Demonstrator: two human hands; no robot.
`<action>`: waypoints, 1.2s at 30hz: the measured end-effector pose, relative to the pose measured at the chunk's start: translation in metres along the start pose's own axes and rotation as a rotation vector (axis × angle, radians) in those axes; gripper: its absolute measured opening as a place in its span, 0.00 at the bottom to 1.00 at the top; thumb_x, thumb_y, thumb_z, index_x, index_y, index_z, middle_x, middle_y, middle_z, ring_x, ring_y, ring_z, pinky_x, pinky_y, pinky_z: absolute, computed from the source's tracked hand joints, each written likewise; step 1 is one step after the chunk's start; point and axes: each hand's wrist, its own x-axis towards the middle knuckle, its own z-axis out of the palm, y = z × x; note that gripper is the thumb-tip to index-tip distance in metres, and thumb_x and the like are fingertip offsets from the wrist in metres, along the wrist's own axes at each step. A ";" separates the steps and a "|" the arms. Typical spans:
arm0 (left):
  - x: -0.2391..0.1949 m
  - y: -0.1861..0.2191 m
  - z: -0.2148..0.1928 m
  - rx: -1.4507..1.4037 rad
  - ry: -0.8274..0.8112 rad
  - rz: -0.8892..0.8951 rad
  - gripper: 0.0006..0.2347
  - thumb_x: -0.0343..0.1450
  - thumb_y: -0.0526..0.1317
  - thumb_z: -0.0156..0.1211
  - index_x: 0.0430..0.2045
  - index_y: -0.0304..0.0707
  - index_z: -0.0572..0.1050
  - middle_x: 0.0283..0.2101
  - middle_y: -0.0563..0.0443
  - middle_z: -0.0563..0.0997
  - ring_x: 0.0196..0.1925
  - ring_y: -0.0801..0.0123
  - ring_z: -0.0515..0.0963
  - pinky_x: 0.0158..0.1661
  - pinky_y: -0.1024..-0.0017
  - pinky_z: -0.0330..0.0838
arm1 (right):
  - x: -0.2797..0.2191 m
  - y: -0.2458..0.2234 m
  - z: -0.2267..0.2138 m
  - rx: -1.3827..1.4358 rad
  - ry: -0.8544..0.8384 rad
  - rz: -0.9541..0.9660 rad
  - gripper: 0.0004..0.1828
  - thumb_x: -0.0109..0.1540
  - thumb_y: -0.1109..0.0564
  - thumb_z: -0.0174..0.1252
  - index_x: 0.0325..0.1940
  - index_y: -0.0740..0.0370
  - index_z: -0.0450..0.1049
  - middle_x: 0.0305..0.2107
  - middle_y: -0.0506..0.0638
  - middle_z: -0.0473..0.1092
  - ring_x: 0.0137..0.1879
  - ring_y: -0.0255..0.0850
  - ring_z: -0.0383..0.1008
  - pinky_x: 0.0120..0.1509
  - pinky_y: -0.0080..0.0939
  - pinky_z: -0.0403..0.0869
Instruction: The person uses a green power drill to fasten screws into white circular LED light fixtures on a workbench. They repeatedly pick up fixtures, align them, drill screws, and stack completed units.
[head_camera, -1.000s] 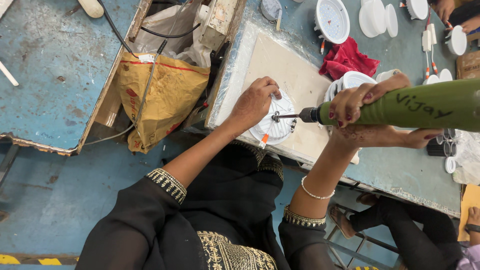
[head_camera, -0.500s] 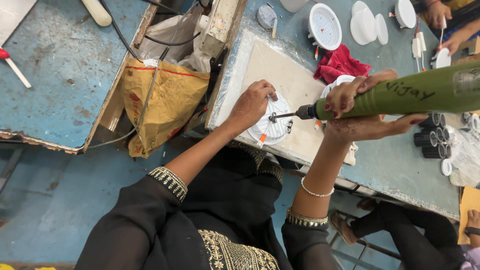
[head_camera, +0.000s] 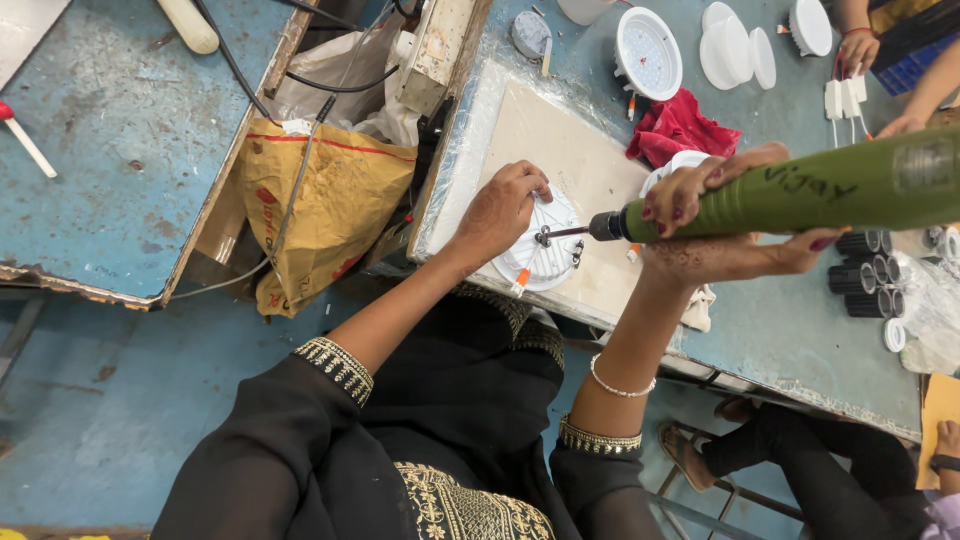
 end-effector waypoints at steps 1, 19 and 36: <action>0.000 0.000 0.001 -0.001 -0.007 -0.011 0.09 0.69 0.26 0.50 0.29 0.33 0.80 0.44 0.48 0.79 0.52 0.60 0.78 0.55 0.64 0.72 | 0.000 -0.002 0.001 -0.007 0.014 0.000 0.44 0.64 0.18 0.39 0.34 0.66 0.58 0.16 0.51 0.56 0.15 0.41 0.61 0.16 0.39 0.63; 0.001 -0.002 0.001 0.038 -0.018 0.000 0.09 0.69 0.26 0.50 0.29 0.34 0.79 0.45 0.48 0.78 0.52 0.61 0.78 0.56 0.65 0.72 | 0.002 -0.007 -0.001 -0.100 0.002 -0.022 0.48 0.61 0.15 0.38 0.32 0.67 0.58 0.14 0.52 0.54 0.15 0.42 0.62 0.15 0.40 0.64; 0.001 -0.005 0.004 -0.073 0.021 -0.061 0.10 0.68 0.25 0.48 0.35 0.33 0.77 0.44 0.45 0.78 0.52 0.55 0.78 0.55 0.61 0.71 | 0.003 -0.010 -0.034 -0.148 -0.236 0.055 0.52 0.50 0.08 0.40 0.35 0.62 0.61 0.14 0.50 0.60 0.16 0.38 0.67 0.16 0.38 0.68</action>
